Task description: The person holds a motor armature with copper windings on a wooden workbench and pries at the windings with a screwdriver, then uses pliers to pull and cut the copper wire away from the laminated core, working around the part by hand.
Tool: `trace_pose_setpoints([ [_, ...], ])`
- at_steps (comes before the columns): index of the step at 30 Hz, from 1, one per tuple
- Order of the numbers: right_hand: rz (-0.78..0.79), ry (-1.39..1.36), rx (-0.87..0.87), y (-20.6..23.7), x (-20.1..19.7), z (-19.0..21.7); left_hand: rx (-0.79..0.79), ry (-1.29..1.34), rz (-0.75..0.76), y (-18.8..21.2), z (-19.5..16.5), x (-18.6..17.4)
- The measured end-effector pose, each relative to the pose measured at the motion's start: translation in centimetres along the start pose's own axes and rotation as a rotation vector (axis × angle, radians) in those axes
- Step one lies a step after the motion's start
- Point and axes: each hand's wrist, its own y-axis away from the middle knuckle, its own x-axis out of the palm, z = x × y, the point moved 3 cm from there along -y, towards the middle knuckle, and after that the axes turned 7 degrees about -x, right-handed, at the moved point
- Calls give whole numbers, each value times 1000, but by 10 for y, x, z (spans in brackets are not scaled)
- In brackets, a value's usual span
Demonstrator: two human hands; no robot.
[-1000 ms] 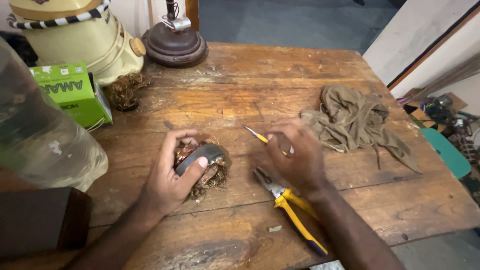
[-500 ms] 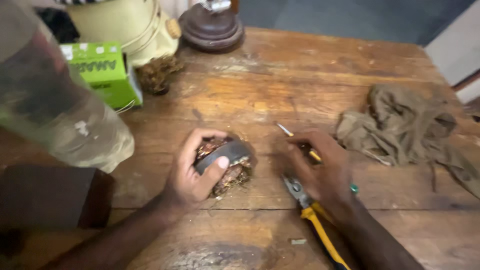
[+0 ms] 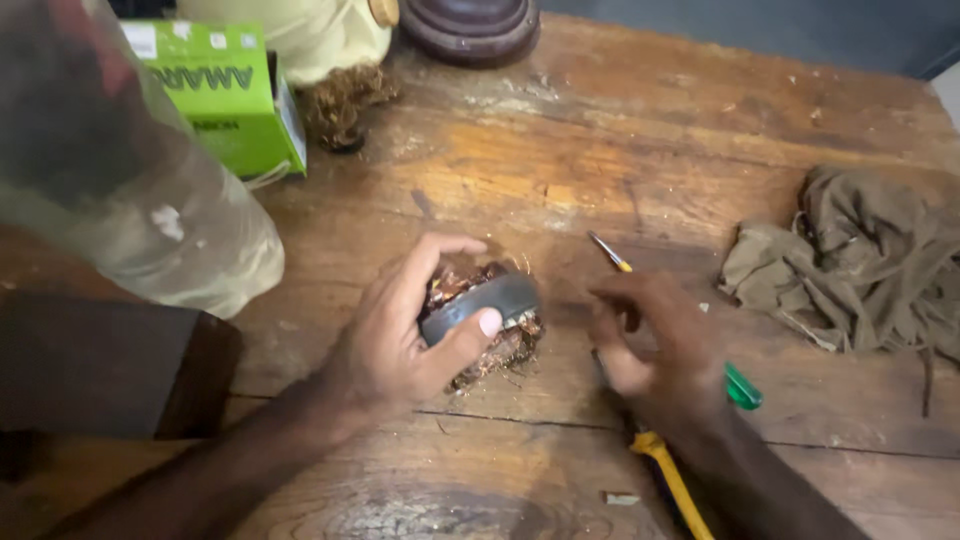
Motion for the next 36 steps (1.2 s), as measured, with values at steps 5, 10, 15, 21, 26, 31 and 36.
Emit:
trace_pose_setpoints([
  [5,94,23,-164,8,7,10,61,213,59,4,3,4],
  [10,125,129,-286,12,-5,16,87,194,57,4,4,5],
  [15,184,171,-316,15,-6,24,71,170,75,4,5,4],
  [21,345,164,-539,17,3,39,141,197,99,3,7,4],
  [26,384,134,-606,29,8,31,211,152,-4,7,6,3],
  [31,262,201,-841,25,9,-6,229,185,-44,8,10,4],
  [36,115,100,-1011,18,10,5,150,311,-31,4,16,9],
])
